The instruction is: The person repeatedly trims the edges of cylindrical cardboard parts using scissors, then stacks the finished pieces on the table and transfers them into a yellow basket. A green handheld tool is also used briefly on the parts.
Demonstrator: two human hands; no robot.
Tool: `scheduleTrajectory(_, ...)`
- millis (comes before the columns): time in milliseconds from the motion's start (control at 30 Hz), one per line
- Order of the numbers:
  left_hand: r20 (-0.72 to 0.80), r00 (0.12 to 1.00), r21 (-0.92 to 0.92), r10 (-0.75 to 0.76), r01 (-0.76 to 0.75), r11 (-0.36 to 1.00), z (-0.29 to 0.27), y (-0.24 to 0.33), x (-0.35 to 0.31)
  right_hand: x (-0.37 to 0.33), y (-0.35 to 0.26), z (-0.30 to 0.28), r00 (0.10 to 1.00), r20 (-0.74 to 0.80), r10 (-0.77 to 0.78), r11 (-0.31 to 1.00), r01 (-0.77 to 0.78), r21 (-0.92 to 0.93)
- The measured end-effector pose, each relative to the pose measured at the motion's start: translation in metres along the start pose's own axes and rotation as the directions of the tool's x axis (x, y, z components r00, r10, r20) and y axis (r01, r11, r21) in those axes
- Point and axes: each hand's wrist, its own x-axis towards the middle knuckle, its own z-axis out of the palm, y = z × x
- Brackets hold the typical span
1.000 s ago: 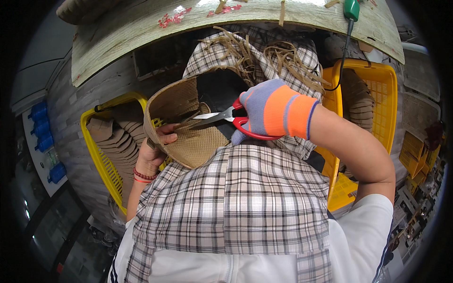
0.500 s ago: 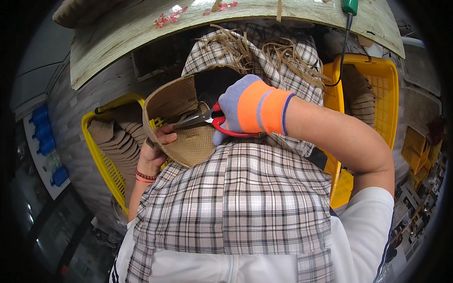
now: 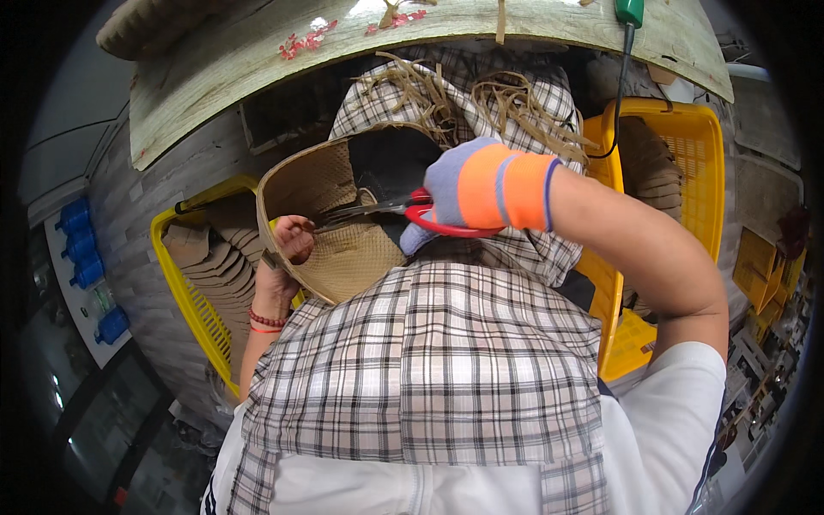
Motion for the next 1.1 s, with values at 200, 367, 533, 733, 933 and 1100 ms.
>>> scheduleTrajectory(200, -0.014, 0.968, -0.179, 0.252, -0.25, 0.951, -0.008, -0.012, 0.028, 0.03, 0.042, 0.007, 0.916, 0.192, -0.352, 0.868, 0.243, 0.432)
scheduleTrajectory(367, -0.074, 0.985, -0.283, 0.157, -0.172, 0.944, 0.009, -0.002, 0.045, 0.054, 0.04, -0.001, 0.859, 0.341, -0.382, 0.834, 0.161, 0.528)
scheduleTrajectory(533, 0.035, 0.984, -0.308, 0.174, -0.155, 0.939, 0.019, 0.005, 0.043, 0.049, 0.013, -0.015, 0.891, 0.381, -0.247, 0.873, 0.033, 0.487)
scheduleTrajectory(733, -0.001, 0.988, -0.267, 0.152, -0.147, 0.952, -0.005, -0.002, 0.05, 0.058, 0.015, -0.015, 0.875, 0.343, -0.341, 0.844, 0.124, 0.521)
scheduleTrajectory(933, -0.058, 0.983, -0.238, 0.176, -0.185, 0.953, -0.003, 0.001, 0.051, 0.057, 0.005, -0.018, 0.934, 0.307, -0.183, 0.877, 0.014, 0.48)
scheduleTrajectory(1100, -0.059, 0.984, -0.246, 0.168, -0.178, 0.953, -0.004, 0.003, 0.053, 0.045, -0.007, -0.015, 0.991, 0.113, -0.073, 0.913, 0.021, 0.406)
